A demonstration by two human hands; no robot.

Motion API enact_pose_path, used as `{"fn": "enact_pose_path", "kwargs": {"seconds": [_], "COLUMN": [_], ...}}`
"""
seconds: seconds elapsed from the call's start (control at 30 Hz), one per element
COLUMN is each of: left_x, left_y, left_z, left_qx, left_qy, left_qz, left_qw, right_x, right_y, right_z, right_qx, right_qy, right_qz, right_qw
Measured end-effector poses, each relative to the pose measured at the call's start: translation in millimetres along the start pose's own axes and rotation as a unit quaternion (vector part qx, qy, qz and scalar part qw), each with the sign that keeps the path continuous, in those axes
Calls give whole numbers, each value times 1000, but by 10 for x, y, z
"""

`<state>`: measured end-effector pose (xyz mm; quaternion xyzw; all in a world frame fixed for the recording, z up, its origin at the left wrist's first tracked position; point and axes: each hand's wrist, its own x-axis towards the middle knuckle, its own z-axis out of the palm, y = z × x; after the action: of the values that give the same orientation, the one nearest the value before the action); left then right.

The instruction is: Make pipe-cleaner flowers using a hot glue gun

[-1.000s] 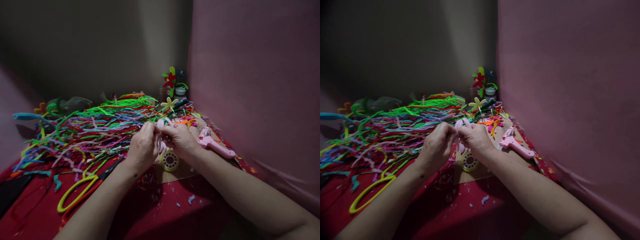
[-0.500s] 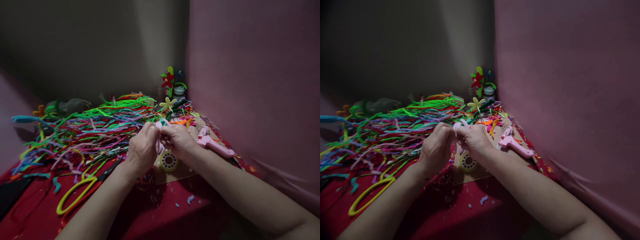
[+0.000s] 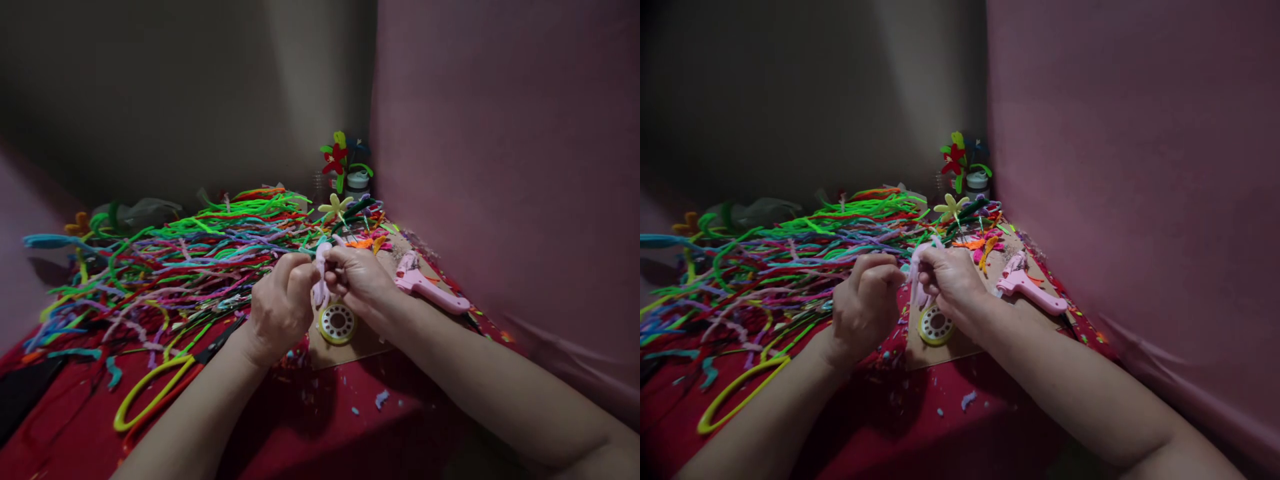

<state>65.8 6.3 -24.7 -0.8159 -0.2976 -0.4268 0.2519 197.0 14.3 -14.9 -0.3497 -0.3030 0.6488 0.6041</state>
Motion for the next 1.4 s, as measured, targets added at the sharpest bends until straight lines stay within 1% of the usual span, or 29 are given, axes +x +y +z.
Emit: {"fn": "enact_pose_path", "kwargs": {"seconds": [0.07,0.17,0.23,0.3,0.43,0.5,0.57,0.7,0.77,0.83,1.0,1.1,1.17,1.2,1.27,1.33,1.4], "left_x": [29,89,115,121,106,105,111,121,125,136,221,281,292,280,209,70,-128], "left_y": [27,27,3,-18,-17,-4,6,11,12,13,12,-5,-23,-35,-69,-128,-222], "left_z": [-17,-32,-36,-31,-10,-9,-17,-42,-54,-71,-130,-170,-228,-277,-421,-620,-837], "left_qx": [-34,-110,-146,-160,-170,-176,-188,-223,-250,-281,-335,-391,-406,-398,-353,-254,-129], "left_qy": [11,13,2,-13,-23,-24,-27,-47,-65,-83,-132,-164,-168,-165,-167,-183,-236], "left_qz": [-36,-110,-135,-139,-113,-115,-134,-195,-230,-273,-382,-420,-439,-446,-452,-444,-420], "left_qw": [999,988,980,977,979,977,973,954,938,916,851,802,784,785,802,840,867], "right_x": [17,-8,-41,-60,-48,-45,-55,-73,-62,-40,-3,-3,-8,-10,-13,-9,-2], "right_y": [-27,-50,-41,-16,37,43,30,-18,-29,-25,13,23,24,24,26,29,35], "right_z": [-17,-12,2,7,-15,-21,-15,-2,-12,-29,-56,-52,-44,-40,-32,-29,-33], "right_qx": [-3,-25,-38,-48,-82,-95,-90,-44,-32,-28,-28,-32,-35,-38,-43,-40,-26], "right_qy": [15,-32,-60,-70,-71,-67,-76,-115,-125,-133,-131,-138,-140,-137,-122,-111,-113], "right_qz": [-18,-51,-78,-103,-125,-128,-116,-56,-32,-18,-16,-16,-19,-20,-18,-10,0], "right_qw": [1000,998,994,991,986,985,986,991,991,991,991,990,989,990,991,993,993]}}
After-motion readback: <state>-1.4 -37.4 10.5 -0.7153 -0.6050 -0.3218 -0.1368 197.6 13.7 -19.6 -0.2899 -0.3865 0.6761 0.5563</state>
